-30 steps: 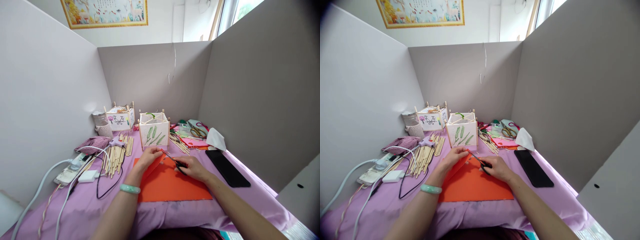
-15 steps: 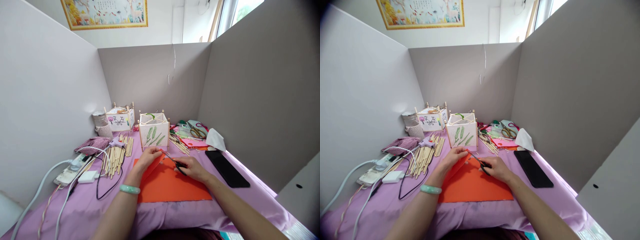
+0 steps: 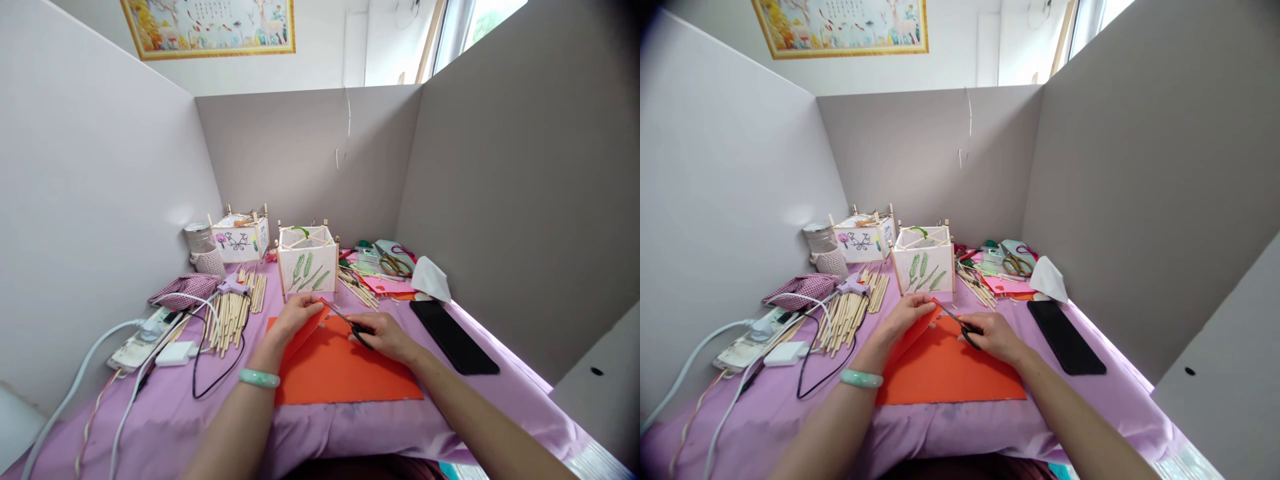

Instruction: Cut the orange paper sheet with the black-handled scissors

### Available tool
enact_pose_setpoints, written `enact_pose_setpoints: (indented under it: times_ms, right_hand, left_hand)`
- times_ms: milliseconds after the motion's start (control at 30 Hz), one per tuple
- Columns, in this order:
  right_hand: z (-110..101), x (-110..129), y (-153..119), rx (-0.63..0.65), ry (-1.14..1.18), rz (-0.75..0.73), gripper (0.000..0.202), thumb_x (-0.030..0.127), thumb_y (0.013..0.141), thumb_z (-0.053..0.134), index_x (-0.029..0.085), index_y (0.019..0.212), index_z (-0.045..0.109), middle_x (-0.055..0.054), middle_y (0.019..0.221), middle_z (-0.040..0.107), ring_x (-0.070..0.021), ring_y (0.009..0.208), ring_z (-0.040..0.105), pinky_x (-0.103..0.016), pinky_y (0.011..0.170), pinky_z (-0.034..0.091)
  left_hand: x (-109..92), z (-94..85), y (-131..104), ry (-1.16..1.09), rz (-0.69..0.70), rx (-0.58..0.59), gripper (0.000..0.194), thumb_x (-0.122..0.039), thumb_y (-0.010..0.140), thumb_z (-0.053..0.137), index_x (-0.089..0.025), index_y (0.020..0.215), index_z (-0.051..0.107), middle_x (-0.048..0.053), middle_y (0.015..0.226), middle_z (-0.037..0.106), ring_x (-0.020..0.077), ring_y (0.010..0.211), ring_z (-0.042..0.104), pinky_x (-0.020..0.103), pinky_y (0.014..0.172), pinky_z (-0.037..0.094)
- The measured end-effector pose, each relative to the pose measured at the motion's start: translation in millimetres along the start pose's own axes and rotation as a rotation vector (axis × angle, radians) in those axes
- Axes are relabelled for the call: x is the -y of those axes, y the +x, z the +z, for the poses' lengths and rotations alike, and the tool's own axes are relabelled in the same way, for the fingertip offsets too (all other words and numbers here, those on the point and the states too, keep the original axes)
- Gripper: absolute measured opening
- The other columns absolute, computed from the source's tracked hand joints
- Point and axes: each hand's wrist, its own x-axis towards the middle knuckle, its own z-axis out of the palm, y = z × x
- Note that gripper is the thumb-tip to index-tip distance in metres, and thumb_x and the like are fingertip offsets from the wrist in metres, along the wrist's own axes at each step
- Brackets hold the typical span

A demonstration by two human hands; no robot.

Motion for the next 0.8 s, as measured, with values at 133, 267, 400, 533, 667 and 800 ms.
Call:
enact_pose_setpoints:
  times_ms: [133,267,400,533,667,800]
  right_hand:
    - [0,1,0,0.003,0.015,0.004,0.037,0.037,0.083,0.063,0.02,0.116,0.066,-0.006,0.097,0.072,-0.0173,0.081,0.065,-0.025,0.071,0.046]
    - [-1,2,1,0.012,0.002,0.049,0.037,0.039,0.083,0.062,0.019,0.113,0.067,-0.004,0.086,0.07,-0.0152,0.071,0.061,-0.024,0.064,0.044]
    - [-2,3,0,0.001,0.0,0.107,0.039,0.043,0.081,0.063,0.016,0.109,0.067,-0.002,0.073,0.065,-0.0127,0.06,0.052,-0.023,0.056,0.039]
    - [-3,5,-1,0.007,0.015,0.117,0.042,0.044,0.079,0.064,0.015,0.109,0.067,-0.002,0.072,0.062,-0.0117,0.059,0.048,-0.023,0.056,0.037]
    - [-4,7,0,0.03,0.013,0.121,0.042,0.045,0.079,0.064,0.015,0.108,0.068,-0.001,0.07,0.06,-0.0113,0.058,0.046,-0.023,0.055,0.037]
    - [-4,7,1,0.034,0.018,0.114,0.042,0.044,0.078,0.065,0.016,0.109,0.068,-0.001,0.068,0.059,-0.0113,0.057,0.045,-0.022,0.054,0.036]
  left_hand:
    - [0,-0.5,0,-0.002,-0.008,0.001,0.025,-0.037,0.064,0.07,-0.015,0.071,0.058,-0.001,0.059,0.062,0.0148,0.053,0.062,0.023,0.051,0.044]
    - [-1,-1.9,0,-0.012,-0.01,-0.011,0.026,-0.037,0.064,0.07,-0.015,0.072,0.059,0.0,0.062,0.064,0.014,0.052,0.062,0.022,0.05,0.043]
    - [-5,-2.8,-3,-0.067,-0.002,-0.035,0.028,-0.037,0.063,0.072,-0.014,0.072,0.059,0.001,0.064,0.064,0.012,0.05,0.06,0.022,0.05,0.045]
    - [-8,-3.9,-4,-0.108,-0.016,-0.074,0.031,-0.037,0.062,0.074,-0.014,0.074,0.058,0.001,0.064,0.064,0.0129,0.05,0.062,0.021,0.048,0.044]
    - [-10,-5.4,-4,-0.114,-0.01,-0.114,0.033,-0.038,0.061,0.075,-0.014,0.076,0.059,0.003,0.066,0.065,0.0147,0.053,0.064,0.02,0.047,0.043]
    - [-10,-3.6,-4,-0.112,-0.017,-0.099,0.033,-0.038,0.061,0.075,-0.013,0.075,0.059,0.003,0.067,0.066,0.0136,0.051,0.063,0.022,0.049,0.046]
